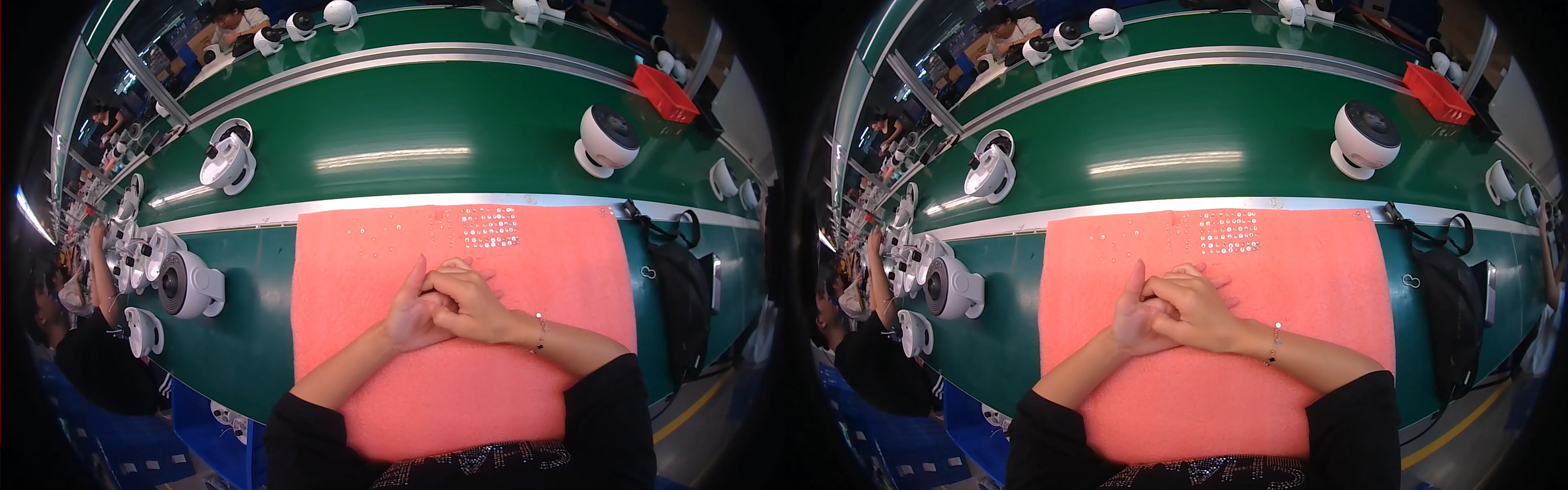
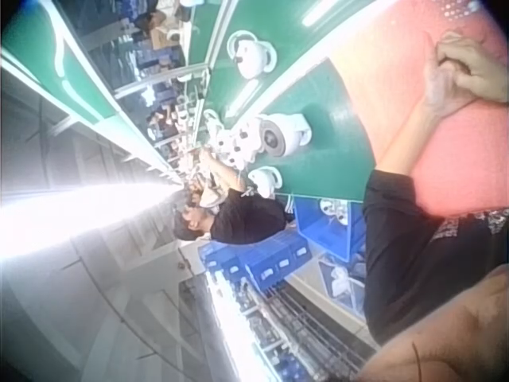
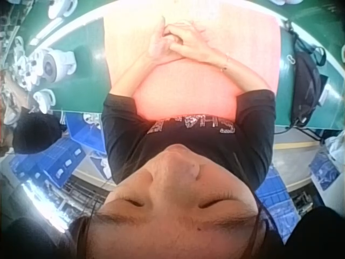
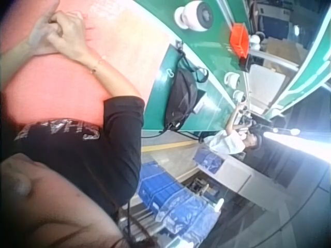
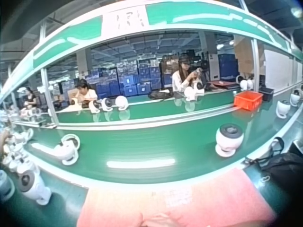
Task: Assembling the internal and external housing components of security cameras on a production line.
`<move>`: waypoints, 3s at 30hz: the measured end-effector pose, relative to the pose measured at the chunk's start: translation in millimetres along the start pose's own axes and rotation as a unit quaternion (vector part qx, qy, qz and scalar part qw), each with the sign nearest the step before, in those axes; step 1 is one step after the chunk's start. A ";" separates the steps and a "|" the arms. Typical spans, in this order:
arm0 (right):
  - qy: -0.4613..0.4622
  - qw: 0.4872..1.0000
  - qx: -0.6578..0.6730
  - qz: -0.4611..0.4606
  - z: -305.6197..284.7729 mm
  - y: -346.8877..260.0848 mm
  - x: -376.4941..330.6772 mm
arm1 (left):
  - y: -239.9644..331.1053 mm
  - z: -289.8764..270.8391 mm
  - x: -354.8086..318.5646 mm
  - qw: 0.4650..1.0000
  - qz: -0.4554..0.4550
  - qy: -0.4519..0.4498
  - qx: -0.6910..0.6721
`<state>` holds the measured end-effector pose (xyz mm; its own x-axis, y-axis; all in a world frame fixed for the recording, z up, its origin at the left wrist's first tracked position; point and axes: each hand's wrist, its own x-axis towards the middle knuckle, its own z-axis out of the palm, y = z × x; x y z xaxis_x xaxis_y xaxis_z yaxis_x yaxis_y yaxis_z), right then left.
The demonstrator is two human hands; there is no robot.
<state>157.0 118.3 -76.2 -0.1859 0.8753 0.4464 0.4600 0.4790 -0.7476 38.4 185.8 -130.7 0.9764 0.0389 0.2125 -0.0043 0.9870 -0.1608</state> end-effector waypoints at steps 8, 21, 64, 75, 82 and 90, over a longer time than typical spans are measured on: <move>0.006 0.999 0.018 -0.035 -1.6 4.1 0.1 | -8.5 8.3 1.8 0.926 0.049 0.165 0.337; 0.004 0.999 -0.019 -0.029 1.5 -4.0 3.8 | -18.5 37.2 3.8 0.910 0.054 0.126 0.390; -0.003 0.967 -0.184 -0.177 29.9 -12.8 4.4 | 15.6 32.0 -20.8 0.921 0.143 0.127 0.338; -0.009 0.969 -0.187 -0.161 30.7 -8.7 9.0 | 17.1 40.5 -19.6 0.906 0.181 0.167 0.344; -0.066 0.965 -0.234 -0.099 30.8 -6.8 9.5 | 152.2 64.2 1.8 0.598 0.628 0.332 0.372; -0.083 0.960 -0.252 -0.089 33.9 -10.9 8.7 | 222.1 64.5 -26.4 0.603 0.689 0.230 0.329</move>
<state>120.9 122.9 -80.9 -0.4162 0.8015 0.4293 0.7623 0.5650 -0.3158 -2.2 414.1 -109.8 -0.0969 0.9953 -0.0005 -0.8182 -0.0794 0.5694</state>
